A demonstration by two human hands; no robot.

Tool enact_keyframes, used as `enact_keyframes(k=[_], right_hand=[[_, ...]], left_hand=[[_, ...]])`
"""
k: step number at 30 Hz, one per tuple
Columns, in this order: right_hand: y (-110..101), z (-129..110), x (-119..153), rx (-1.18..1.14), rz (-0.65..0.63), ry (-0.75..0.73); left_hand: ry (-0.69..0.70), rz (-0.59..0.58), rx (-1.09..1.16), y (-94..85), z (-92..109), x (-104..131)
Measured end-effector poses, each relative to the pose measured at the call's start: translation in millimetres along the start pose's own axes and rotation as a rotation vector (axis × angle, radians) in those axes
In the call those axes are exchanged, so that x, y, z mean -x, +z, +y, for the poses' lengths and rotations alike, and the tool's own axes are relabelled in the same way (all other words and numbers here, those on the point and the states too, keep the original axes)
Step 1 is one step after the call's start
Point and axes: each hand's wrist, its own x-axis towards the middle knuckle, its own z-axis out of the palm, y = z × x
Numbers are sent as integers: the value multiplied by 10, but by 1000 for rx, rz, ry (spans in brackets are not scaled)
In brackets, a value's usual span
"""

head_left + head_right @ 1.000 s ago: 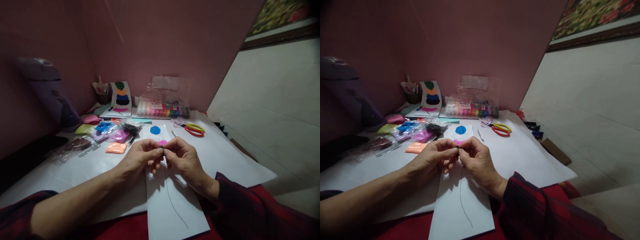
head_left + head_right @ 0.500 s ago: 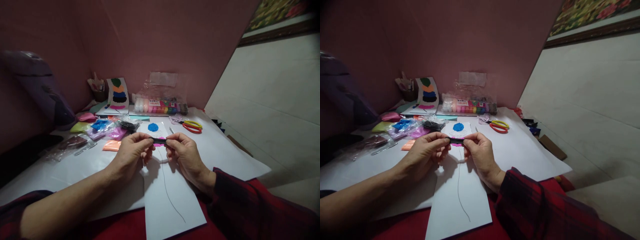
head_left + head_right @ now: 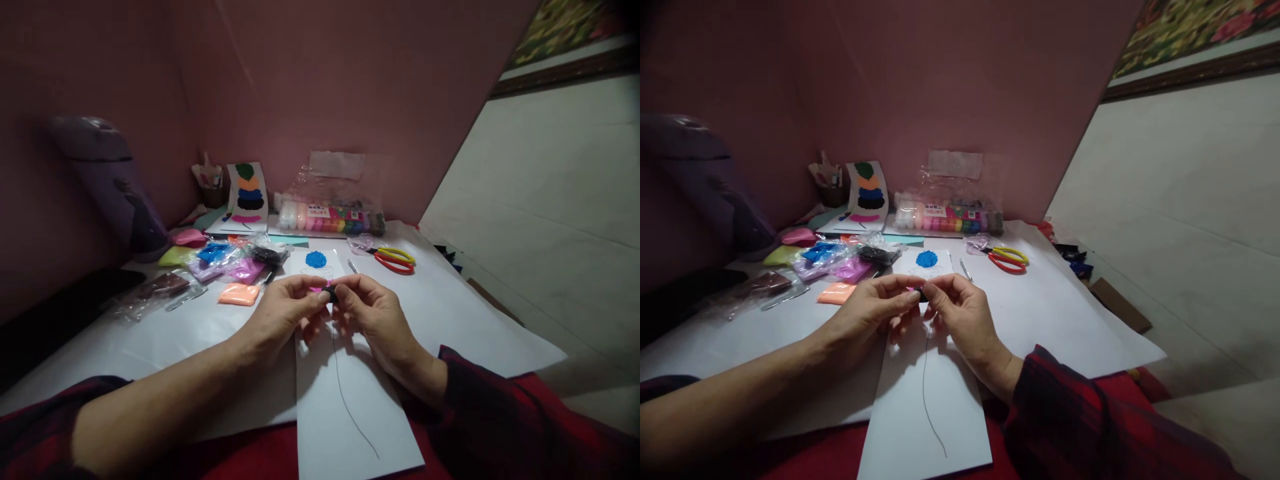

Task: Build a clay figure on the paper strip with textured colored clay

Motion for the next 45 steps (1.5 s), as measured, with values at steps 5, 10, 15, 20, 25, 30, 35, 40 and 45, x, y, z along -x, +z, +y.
enact_keyframes(k=[5, 10, 15, 20, 25, 30, 35, 40, 45], right_hand=[[33, -30, 53, 74, -27, -119], [36, -44, 57, 90, 11, -92], [37, -48, 53, 86, 21, -119], [46, -63, 72, 79, 11, -144], [58, -76, 92, -1, 17, -56], [49, -54, 71, -115, 84, 50], [21, -30, 37, -120, 145, 83], [10, -24, 27, -61, 135, 74], [19, -19, 34, -29, 31, 92]], left_hand=[[45, -53, -80, 27, 17, 18], [30, -13, -136, 52, 65, 27], [-5, -15, -152, 56, 90, 34], [9, -33, -207, 58, 86, 22], [8, 10, -179, 85, 52, 22], [8, 127, -127, 92, 41, 31], [28, 168, -67, 64, 63, 22], [33, 51, -38, 33, 48, 24], [-11, -28, -57, 38, 13, 30]])
